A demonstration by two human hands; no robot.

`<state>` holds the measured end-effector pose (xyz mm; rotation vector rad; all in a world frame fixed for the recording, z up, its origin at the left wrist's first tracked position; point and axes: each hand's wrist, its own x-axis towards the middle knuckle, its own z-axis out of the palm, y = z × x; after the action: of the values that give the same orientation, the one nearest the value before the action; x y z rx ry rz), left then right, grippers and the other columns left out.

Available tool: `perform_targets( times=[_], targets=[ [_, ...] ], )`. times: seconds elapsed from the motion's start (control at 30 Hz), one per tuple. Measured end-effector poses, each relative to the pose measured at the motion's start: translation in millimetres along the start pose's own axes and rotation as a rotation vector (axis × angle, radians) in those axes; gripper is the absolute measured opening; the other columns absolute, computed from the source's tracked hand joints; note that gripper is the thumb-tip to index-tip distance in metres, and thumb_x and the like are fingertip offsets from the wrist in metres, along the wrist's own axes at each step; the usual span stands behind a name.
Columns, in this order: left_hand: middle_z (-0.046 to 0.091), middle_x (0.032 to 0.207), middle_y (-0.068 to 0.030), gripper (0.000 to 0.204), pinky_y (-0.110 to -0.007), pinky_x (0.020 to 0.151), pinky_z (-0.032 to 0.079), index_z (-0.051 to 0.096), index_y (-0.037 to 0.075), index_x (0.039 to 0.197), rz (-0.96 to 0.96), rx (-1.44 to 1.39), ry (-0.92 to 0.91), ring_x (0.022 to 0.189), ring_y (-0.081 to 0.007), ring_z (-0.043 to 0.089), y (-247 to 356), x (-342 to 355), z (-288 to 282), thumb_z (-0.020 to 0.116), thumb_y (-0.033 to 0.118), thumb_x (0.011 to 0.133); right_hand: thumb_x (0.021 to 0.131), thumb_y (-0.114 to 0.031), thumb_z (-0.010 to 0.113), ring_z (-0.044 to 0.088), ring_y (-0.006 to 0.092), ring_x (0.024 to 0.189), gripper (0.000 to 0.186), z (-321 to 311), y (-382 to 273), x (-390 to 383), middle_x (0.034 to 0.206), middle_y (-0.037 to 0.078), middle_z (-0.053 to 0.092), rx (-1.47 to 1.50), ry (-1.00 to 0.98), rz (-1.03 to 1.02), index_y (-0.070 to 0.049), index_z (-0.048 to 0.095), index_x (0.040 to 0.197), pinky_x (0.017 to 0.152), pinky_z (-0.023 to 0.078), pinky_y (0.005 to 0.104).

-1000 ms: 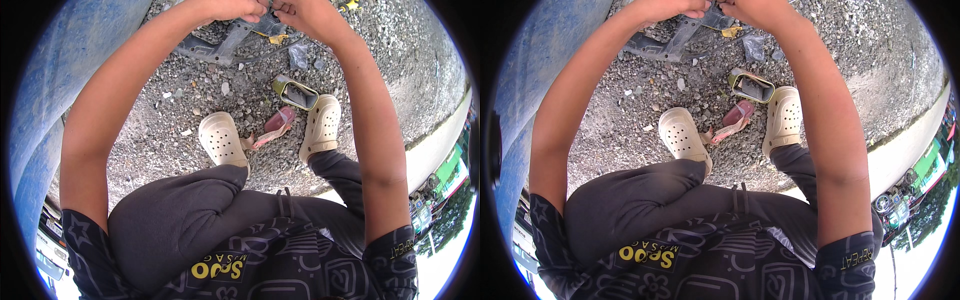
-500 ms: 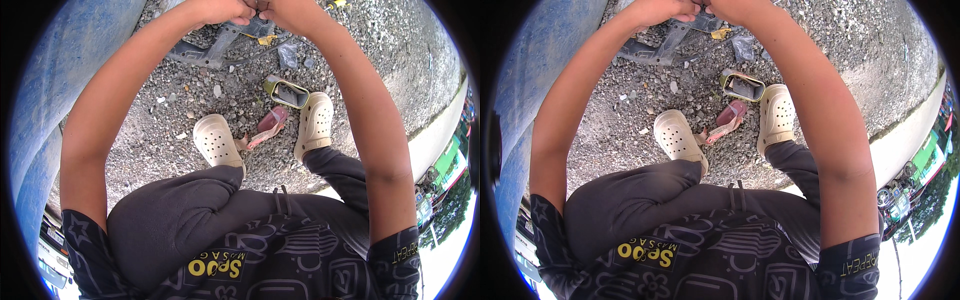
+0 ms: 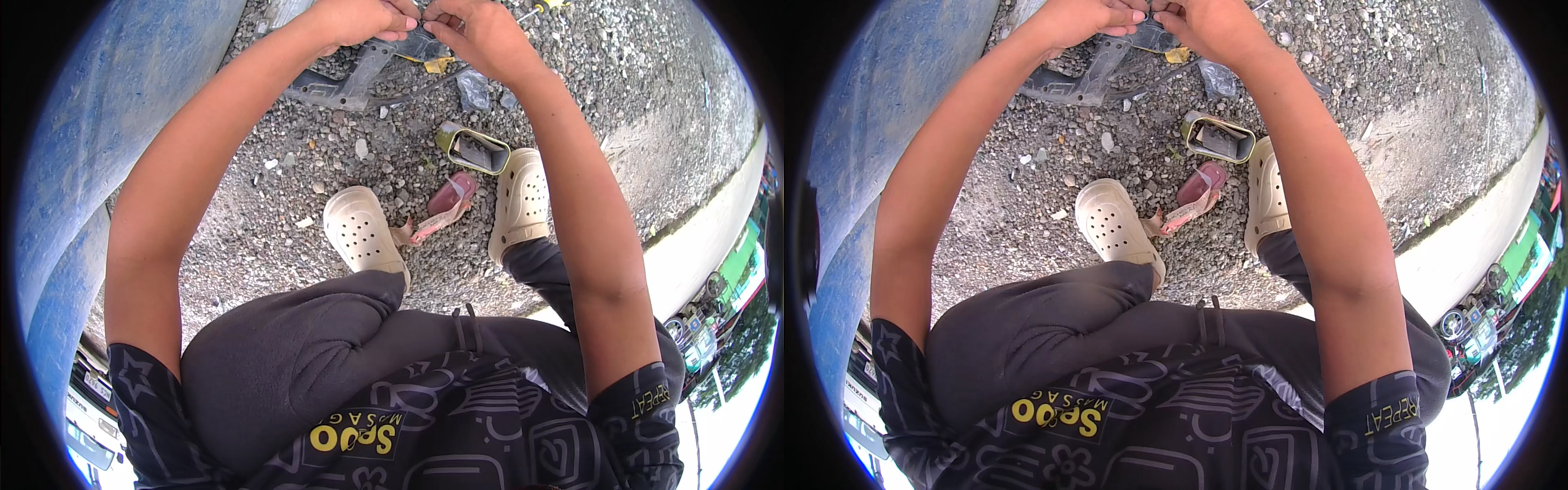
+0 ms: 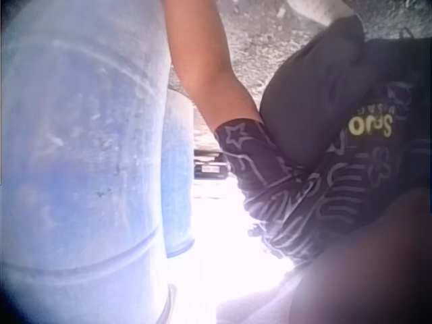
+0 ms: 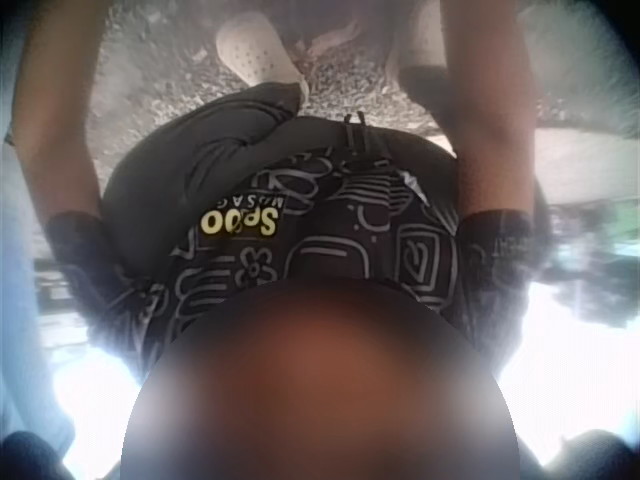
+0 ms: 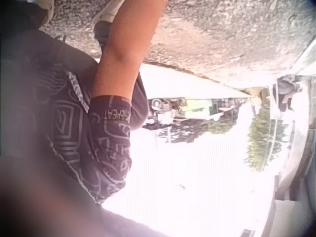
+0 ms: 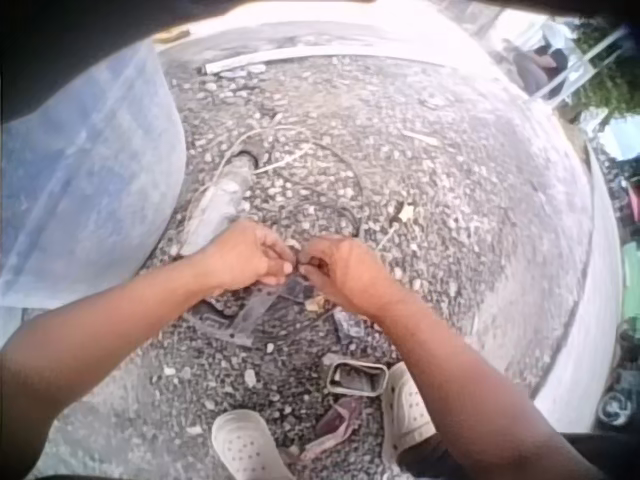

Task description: The person sits on a gravel surface and works on a disassembled power tool. They open a small container, remove a small component, and use a screwdriver to adjust parts of the tool's casing.

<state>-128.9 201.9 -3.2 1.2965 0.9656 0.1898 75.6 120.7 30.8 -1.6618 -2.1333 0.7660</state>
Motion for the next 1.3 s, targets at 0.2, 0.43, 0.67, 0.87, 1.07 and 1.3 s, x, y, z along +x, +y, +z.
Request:
perform_targets(
  times=[0.2, 0.43, 0.67, 0.87, 1.07, 1.3],
  targets=[
    [0.075, 0.078, -0.0094, 0.013, -0.027, 0.059, 0.054, 0.077, -0.006, 0.102, 0.091, 0.098, 0.018, 0.065, -0.0126, 0.066, -2.1, -0.6, 4.2, 0.076, 0.000, 0.091, 0.092, -0.016, 0.075, 0.072, 0.0333, 0.085, 0.018, 9.2, 3.4, -8.9, 0.096, 0.015, 0.071, 0.142, 0.102, 0.138, -0.004, 0.076, 0.104, 0.076, 0.057, 0.0421],
    [0.071, 0.070, -0.0058, 0.008, -0.028, 0.055, 0.050, 0.079, -0.002, 0.098, 0.048, 0.172, 0.106, 0.061, -0.0105, 0.062, 10.8, -9.5, 16.2, 0.076, 0.003, 0.092, 0.095, -0.017, 0.075, 0.071, 0.0253, 0.082, 0.017, 24.4, 8.3, -20.1, 0.094, 0.011, 0.070, 0.336, 0.172, 0.249, -0.003, 0.078, 0.105, 0.076, 0.056, 0.0376],
    [0.075, 0.075, -0.0082, 0.011, -0.032, 0.062, 0.053, 0.081, 0.000, 0.097, 0.221, 0.339, 0.154, 0.065, -0.0129, 0.066, 12.1, -13.7, 18.0, 0.079, 0.008, 0.090, 0.097, -0.018, 0.075, 0.070, 0.0220, 0.084, 0.018, 28.8, 9.2, -23.7, 0.094, 0.010, 0.069, 0.440, 0.171, 0.341, -0.003, 0.077, 0.106, 0.076, 0.055, 0.0367],
    [0.078, 0.079, -0.0117, 0.015, -0.033, 0.065, 0.054, 0.081, 0.001, 0.099, 0.244, 0.405, 0.201, 0.068, -0.0164, 0.070, 11.1, -13.5, 21.5, 0.081, 0.011, 0.089, 0.100, -0.018, 0.073, 0.068, 0.0212, 0.084, 0.018, 28.4, 12.5, -22.8, 0.099, 0.010, 0.069, 0.517, 0.122, 0.374, -0.003, 0.076, 0.109, 0.077, 0.055, 0.0369],
    [0.074, 0.087, -0.0136, 0.017, -0.037, 0.069, 0.055, 0.081, 0.004, 0.099, 0.366, 0.530, 0.276, 0.075, -0.0242, 0.072, 10.5, -18.0, 22.9, 0.083, 0.014, 0.085, 0.102, -0.016, 0.071, 0.066, 0.0201, 0.085, 0.017, 30.8, 15.3, -20.5, 0.099, 0.010, 0.067, 0.496, 0.120, 0.326, -0.001, 0.073, 0.110, 0.077, 0.054, 0.0367],
    [0.070, 0.088, -0.0136, 0.013, -0.042, 0.071, 0.054, 0.080, 0.006, 0.095, 0.468, 0.656, 0.292, 0.079, -0.0319, 0.070, 7.1, -14.4, 21.4, 0.082, 0.014, 0.084, 0.103, -0.014, 0.068, 0.065, 0.0202, 0.086, 0.015, 33.7, 15.7, -21.4, 0.099, 0.009, 0.063, 0.517, 0.125, 0.308, -0.001, 0.071, 0.110, 0.079, 0.053, 0.0363]
  ],
)
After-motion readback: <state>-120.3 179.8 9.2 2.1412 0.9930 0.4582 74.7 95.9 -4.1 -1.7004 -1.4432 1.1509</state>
